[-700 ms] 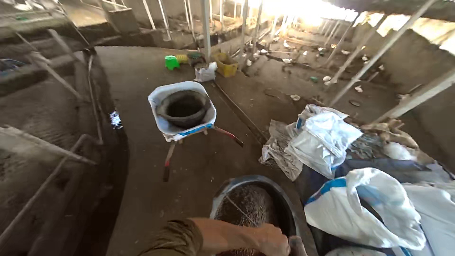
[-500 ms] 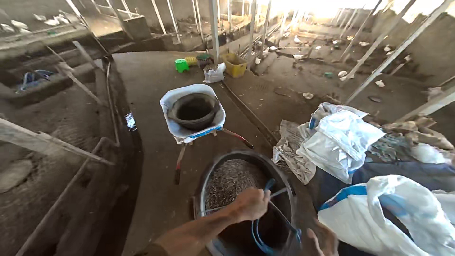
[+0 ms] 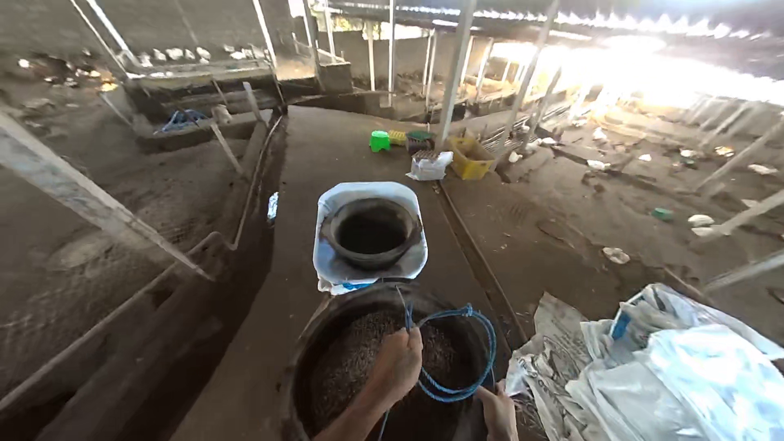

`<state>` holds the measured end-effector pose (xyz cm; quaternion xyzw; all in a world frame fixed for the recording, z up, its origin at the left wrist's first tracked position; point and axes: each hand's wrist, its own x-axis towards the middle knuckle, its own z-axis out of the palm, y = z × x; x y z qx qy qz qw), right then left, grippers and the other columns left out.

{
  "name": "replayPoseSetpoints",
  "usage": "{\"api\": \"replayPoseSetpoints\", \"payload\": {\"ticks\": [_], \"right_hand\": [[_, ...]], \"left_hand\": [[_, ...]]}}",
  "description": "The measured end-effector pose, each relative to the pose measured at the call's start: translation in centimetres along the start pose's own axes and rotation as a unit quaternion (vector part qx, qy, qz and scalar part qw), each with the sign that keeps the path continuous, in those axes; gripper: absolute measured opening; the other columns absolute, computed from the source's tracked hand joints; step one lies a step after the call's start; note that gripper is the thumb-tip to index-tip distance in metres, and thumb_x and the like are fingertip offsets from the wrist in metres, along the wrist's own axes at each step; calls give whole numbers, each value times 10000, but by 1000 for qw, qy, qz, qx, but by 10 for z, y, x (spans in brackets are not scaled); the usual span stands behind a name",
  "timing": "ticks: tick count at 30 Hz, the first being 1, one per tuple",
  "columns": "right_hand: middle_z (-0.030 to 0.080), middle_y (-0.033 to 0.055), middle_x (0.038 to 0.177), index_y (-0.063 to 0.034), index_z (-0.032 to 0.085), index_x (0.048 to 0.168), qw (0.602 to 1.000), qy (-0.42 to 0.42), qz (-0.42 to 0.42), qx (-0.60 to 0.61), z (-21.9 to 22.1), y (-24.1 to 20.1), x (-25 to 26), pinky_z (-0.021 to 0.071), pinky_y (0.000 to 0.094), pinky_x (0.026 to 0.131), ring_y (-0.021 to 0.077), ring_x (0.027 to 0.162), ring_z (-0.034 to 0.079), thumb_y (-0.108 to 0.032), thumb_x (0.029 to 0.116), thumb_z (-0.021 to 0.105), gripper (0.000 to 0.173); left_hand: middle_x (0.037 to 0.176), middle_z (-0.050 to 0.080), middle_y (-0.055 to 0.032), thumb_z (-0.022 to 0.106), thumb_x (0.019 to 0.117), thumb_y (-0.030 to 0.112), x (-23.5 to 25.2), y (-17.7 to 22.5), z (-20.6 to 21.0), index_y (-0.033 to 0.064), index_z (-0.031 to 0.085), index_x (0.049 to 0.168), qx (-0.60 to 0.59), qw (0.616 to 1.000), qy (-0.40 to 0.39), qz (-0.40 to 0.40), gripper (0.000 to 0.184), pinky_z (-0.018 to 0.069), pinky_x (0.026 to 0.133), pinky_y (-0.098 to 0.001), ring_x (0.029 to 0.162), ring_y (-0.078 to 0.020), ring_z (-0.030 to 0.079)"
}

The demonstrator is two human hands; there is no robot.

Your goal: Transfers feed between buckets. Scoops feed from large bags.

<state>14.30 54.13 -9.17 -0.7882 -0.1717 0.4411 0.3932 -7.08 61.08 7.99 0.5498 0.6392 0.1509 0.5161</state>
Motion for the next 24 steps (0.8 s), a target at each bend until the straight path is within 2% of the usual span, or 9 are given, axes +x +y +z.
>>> {"api": "replayPoseSetpoints", "payload": {"ticks": [5, 8, 12, 15, 18, 19, 21, 22, 24], "right_hand": [[649, 215, 963, 70, 613, 1209, 998, 58, 17, 16, 38, -65, 28, 528, 489, 713, 274, 817, 617, 83, 832, 650, 379], [650, 212, 1005, 63, 576, 1276, 994, 99, -15, 39, 57, -113, 40, 539, 472, 734, 259, 842, 626, 59, 844, 643, 437], [627, 139, 1022, 49, 533, 1304, 983, 148, -94, 55, 91, -180, 68, 546, 355, 756, 142, 854, 616, 30, 894, 616, 419], [602, 79, 958, 51, 542, 1240, 969, 185, -150, 60, 128, -236, 87, 541, 272, 712, 67, 794, 604, 43, 890, 596, 355], [593, 8, 781, 4, 571, 1053, 953, 227, -185, 70, 184, -290, 116, 532, 230, 575, 35, 620, 588, 69, 787, 611, 277], [591, 5, 762, 1, 576, 1048, 951, 238, -187, 64, 203, -312, 126, 528, 235, 560, 39, 602, 585, 68, 796, 613, 263], [602, 18, 832, 10, 588, 1152, 954, 246, -166, 35, 239, -350, 139, 549, 241, 613, 39, 668, 606, 44, 888, 606, 266], [608, 18, 835, 2, 590, 1144, 954, 250, -160, 33, 261, -371, 149, 555, 243, 618, 37, 674, 613, 43, 899, 605, 249], [617, 11, 771, -12, 583, 1045, 952, 255, -163, 40, 299, -407, 175, 564, 254, 571, 44, 625, 619, 72, 843, 631, 224]], "left_hand": [[758, 494, -69, 293, 1128, 290, 76, 33, -35, 41, 600, 950, -11, 1000, -16, -18, 433, 453, 658, -405, 698, -212, 526], [768, 501, -69, 283, 1124, 271, 116, 58, -59, 43, 596, 943, -10, 999, -39, 33, 427, 452, 657, -397, 704, -204, 531], [767, 489, -54, 301, 1113, 246, 177, 89, -98, 46, 581, 932, -26, 991, -66, 117, 390, 445, 641, -377, 691, -187, 519], [752, 482, -53, 327, 1106, 219, 233, 106, -137, 37, 573, 948, -49, 979, -104, 166, 344, 444, 619, -367, 666, -182, 516], [745, 480, -52, 344, 1100, 200, 306, 122, -188, 29, 566, 978, -61, 967, -144, 199, 305, 440, 606, -357, 656, -177, 515], [774, 511, -75, 347, 1101, 198, 334, 130, -206, 9, 580, 1024, -68, 965, -157, 199, 310, 461, 638, -379, 692, -198, 542], [846, 566, -117, 346, 1104, 205, 384, 136, -231, -12, 576, 1123, -91, 961, -192, 180, 317, 500, 711, -422, 774, -238, 596], [878, 599, -144, 360, 1101, 201, 409, 140, -241, -25, 574, 1171, -107, 957, -205, 178, 319, 524, 741, -448, 806, -263, 626], [884, 608, -158, 386, 1084, 191, 459, 149, -254, -22, 561, 1214, -138, 945, -227, 190, 305, 522, 737, -474, 813, -285, 630]]}}
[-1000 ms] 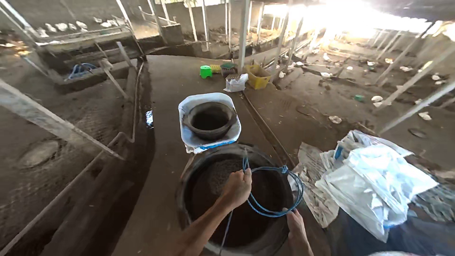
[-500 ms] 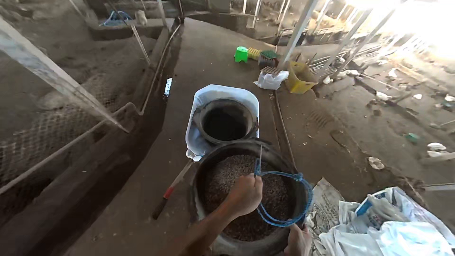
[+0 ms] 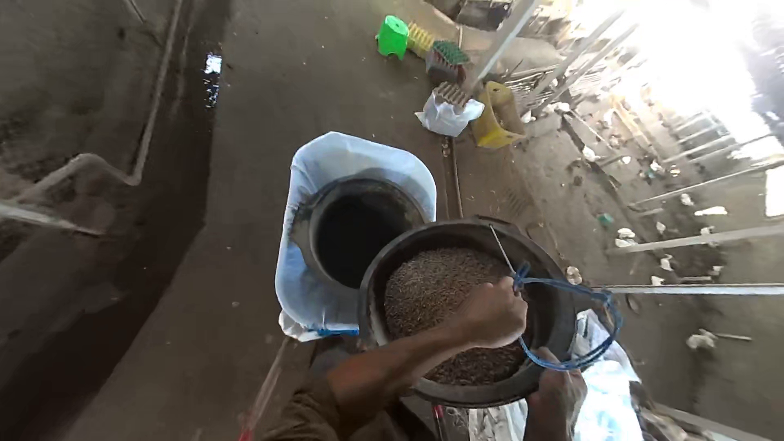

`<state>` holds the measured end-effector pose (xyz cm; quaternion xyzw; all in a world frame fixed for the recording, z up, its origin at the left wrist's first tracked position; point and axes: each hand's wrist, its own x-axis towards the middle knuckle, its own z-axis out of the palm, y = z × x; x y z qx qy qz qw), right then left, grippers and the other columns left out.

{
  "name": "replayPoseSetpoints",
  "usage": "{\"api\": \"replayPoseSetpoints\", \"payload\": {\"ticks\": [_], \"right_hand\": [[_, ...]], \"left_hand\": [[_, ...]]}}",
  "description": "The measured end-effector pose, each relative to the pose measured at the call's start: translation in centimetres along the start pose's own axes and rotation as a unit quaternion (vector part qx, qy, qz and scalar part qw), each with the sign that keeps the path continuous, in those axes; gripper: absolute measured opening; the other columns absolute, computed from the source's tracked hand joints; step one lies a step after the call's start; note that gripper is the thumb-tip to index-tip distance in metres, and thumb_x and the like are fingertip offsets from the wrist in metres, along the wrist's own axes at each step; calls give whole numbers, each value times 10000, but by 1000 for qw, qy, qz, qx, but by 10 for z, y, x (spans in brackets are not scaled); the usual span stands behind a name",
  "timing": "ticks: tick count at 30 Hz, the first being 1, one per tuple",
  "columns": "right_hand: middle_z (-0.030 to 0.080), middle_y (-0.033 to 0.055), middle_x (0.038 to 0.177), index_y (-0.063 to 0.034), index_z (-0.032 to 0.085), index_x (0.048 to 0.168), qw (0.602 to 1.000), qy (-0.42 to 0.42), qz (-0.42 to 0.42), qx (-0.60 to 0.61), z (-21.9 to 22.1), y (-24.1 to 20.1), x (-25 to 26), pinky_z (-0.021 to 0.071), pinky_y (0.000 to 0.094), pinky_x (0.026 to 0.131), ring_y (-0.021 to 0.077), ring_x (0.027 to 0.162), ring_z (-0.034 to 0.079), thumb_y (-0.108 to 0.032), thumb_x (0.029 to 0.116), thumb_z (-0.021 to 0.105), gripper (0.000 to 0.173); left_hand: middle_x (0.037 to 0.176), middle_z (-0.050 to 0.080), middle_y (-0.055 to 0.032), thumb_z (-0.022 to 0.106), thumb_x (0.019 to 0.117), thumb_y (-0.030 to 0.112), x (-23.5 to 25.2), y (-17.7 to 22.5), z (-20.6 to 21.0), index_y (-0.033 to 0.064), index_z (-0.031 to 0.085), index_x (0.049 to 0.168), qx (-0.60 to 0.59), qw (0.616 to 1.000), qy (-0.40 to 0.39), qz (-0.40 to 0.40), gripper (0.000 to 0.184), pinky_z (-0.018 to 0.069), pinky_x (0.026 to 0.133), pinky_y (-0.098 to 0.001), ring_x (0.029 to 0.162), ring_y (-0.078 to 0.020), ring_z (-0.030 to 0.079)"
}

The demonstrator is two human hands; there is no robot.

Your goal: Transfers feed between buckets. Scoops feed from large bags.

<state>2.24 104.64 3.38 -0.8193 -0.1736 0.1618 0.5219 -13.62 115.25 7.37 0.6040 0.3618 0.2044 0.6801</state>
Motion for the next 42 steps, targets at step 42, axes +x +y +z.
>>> {"api": "replayPoseSetpoints", "payload": {"ticks": [42], "right_hand": [[609, -67, 663, -84, 661, 848, 885, -243, -273, -290, 217, -114, -17, 506, 234, 578, -7, 599, 590, -212, 810, 746, 158]], "left_hand": [[1026, 652, -258, 700, 823, 34, 26, -118, -105, -65, 457, 1407, -224, 958, -104, 149, 640, 534, 796, -544, 916, -348, 660]]}}
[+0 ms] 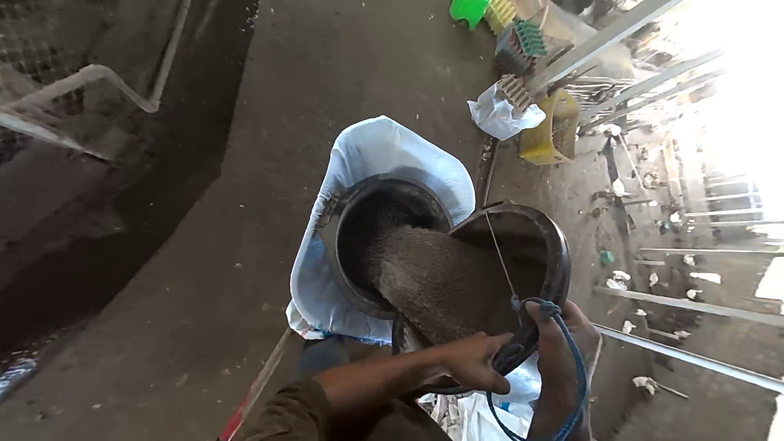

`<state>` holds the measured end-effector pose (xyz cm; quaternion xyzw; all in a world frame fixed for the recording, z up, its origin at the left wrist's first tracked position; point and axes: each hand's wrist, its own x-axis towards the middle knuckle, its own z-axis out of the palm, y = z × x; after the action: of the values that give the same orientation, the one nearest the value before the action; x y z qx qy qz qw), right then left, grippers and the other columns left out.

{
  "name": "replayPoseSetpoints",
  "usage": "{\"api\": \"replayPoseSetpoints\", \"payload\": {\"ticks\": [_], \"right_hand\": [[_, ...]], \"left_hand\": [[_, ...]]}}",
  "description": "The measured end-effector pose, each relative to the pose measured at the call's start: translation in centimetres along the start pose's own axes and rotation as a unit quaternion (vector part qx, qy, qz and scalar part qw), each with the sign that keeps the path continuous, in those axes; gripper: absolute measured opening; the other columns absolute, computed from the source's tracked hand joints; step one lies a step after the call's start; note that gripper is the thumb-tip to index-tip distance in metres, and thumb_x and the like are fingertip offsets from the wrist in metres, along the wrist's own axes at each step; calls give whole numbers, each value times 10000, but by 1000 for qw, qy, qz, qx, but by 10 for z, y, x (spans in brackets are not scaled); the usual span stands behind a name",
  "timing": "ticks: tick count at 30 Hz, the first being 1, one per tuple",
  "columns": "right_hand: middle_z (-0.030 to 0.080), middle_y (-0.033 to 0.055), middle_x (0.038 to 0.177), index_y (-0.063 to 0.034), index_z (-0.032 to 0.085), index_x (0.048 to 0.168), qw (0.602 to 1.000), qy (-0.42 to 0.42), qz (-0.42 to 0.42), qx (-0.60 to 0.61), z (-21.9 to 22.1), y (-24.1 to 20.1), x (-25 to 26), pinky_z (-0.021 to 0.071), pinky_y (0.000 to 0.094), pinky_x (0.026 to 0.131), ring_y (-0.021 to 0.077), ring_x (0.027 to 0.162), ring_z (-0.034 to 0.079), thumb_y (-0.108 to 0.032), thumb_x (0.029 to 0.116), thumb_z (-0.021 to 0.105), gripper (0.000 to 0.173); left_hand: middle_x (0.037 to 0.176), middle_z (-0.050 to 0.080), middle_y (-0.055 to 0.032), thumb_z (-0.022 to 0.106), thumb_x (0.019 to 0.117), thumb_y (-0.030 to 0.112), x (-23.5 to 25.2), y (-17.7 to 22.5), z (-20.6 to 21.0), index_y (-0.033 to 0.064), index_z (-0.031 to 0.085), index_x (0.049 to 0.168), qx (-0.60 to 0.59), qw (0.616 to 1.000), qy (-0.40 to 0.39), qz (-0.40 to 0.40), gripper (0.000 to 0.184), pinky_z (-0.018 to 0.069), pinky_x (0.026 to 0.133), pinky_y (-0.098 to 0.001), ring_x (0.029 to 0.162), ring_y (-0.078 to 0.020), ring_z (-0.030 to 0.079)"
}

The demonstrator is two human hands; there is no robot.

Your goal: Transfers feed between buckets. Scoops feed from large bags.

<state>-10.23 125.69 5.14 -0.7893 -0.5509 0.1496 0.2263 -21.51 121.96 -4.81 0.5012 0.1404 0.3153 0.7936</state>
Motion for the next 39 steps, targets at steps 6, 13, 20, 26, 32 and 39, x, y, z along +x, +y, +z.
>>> {"api": "replayPoseSetpoints", "payload": {"ticks": [6, 13, 20, 26, 32, 39], "right_hand": [[638, -45, 701, -53, 677, 912, 999, -17, -36, -20, 7, -21, -4, 523, 243, 604, -4, 623, 607, -225, 834, 747, 201], [622, -12, 693, -40, 672, 908, 989, -38, -110, -93, 15, -43, -4, 502, 321, 593, 49, 615, 590, -321, 844, 736, 296], [615, 25, 684, -18, 657, 870, 977, -24, -160, -141, 11, -68, -10, 473, 343, 594, 85, 613, 579, -292, 852, 736, 285], [574, 12, 648, -34, 649, 830, 965, -36, -197, -172, 16, -83, -11, 426, 340, 562, 83, 578, 528, -299, 856, 704, 272], [512, -55, 605, -73, 618, 776, 959, -36, -229, -165, 14, -92, -20, 373, 227, 512, -11, 525, 455, -305, 840, 697, 253], [558, 27, 626, -1, 641, 800, 962, -12, -236, -137, 16, -90, -19, 414, 303, 538, 69, 551, 501, -292, 869, 688, 302]], "left_hand": [[1030, 657, -270, 708, 806, 24, -12, 4, -10, -64, 440, 1436, -5, 999, 18, 29, 691, 536, 800, -553, 929, -361, 667], [1091, 654, -280, 709, 787, 2, -24, 7, -19, -105, 426, 1433, -31, 996, 45, 76, 714, 540, 870, -527, 994, -343, 667], [1100, 653, -249, 698, 770, -40, -31, 17, -23, -86, 451, 1403, -64, 991, 36, 109, 681, 544, 869, -477, 993, -291, 663], [1169, 635, -180, 683, 753, -86, -37, 19, -23, -76, 458, 1394, -132, 983, 36, 122, 679, 524, 924, -336, 1033, -158, 627], [1159, 630, -148, 677, 744, -84, -47, 20, -18, -71, 443, 1400, -161, 978, 38, 131, 696, 517, 916, -291, 1019, -111, 617], [1208, 630, -196, 686, 763, -84, -45, 24, -18, -105, 381, 1464, -130, 980, 58, 138, 764, 522, 948, -328, 1051, -150, 630]]}}
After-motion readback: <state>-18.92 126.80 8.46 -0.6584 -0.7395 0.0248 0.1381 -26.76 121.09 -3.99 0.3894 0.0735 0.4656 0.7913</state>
